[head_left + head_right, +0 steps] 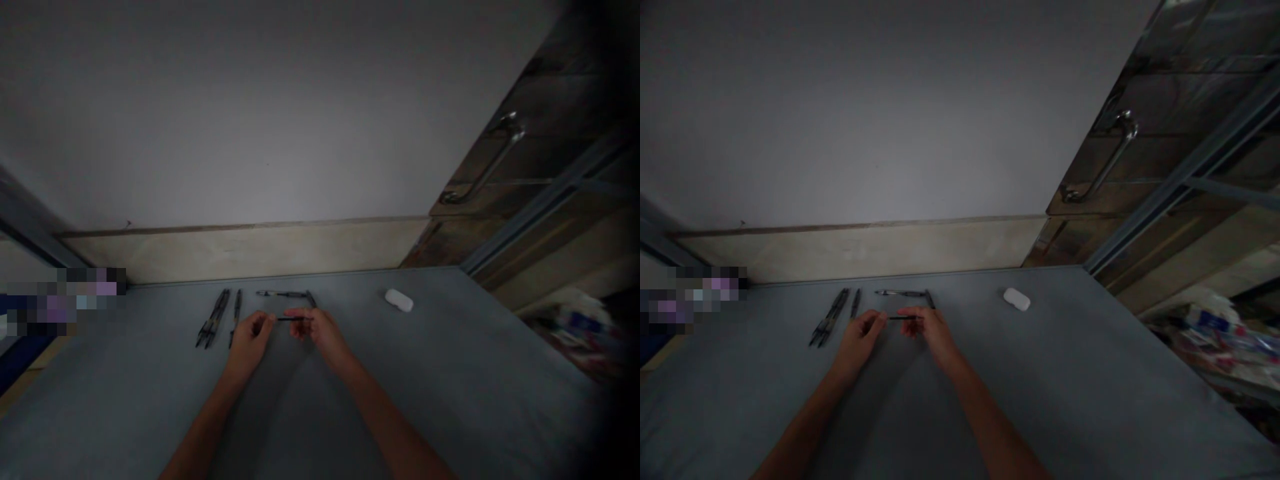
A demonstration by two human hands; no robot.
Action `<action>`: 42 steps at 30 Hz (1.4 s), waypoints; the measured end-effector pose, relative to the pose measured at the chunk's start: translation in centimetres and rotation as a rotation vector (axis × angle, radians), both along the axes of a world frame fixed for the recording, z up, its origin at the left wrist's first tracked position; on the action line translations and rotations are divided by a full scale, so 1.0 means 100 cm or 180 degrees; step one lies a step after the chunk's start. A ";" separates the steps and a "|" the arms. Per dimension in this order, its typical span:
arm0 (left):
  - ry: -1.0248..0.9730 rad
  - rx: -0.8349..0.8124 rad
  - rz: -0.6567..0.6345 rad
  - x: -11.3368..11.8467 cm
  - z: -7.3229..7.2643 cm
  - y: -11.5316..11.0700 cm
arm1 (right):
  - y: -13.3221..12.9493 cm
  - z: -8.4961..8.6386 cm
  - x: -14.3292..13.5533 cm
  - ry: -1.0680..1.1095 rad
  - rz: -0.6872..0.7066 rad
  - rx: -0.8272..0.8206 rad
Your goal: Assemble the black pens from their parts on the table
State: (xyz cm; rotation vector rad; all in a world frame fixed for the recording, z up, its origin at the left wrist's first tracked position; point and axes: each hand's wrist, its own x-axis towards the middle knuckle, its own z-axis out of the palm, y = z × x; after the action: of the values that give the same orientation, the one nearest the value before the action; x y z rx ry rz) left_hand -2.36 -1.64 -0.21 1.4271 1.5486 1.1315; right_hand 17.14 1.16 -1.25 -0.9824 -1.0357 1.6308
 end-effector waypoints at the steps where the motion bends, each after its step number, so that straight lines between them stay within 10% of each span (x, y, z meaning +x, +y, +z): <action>1: -0.0038 -0.0012 -0.0011 0.000 0.001 0.000 | 0.000 0.001 0.000 0.0009 0.0005 0.0002; 28: -0.0006 0.0049 0.0133 0.002 0.003 -0.004 | -0.001 0.009 -0.001 0.0075 0.0011 -0.0213; 42: 0.1179 0.0298 0.0027 0.003 -0.004 -0.013 | 0.001 0.005 0.002 -0.0150 -0.0453 0.0046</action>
State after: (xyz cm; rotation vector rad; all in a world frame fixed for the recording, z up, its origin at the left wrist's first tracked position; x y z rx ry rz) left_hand -2.03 -2.96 -0.61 1.7712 1.7716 0.9940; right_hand 17.34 1.31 -0.77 -1.0651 -0.9848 1.4885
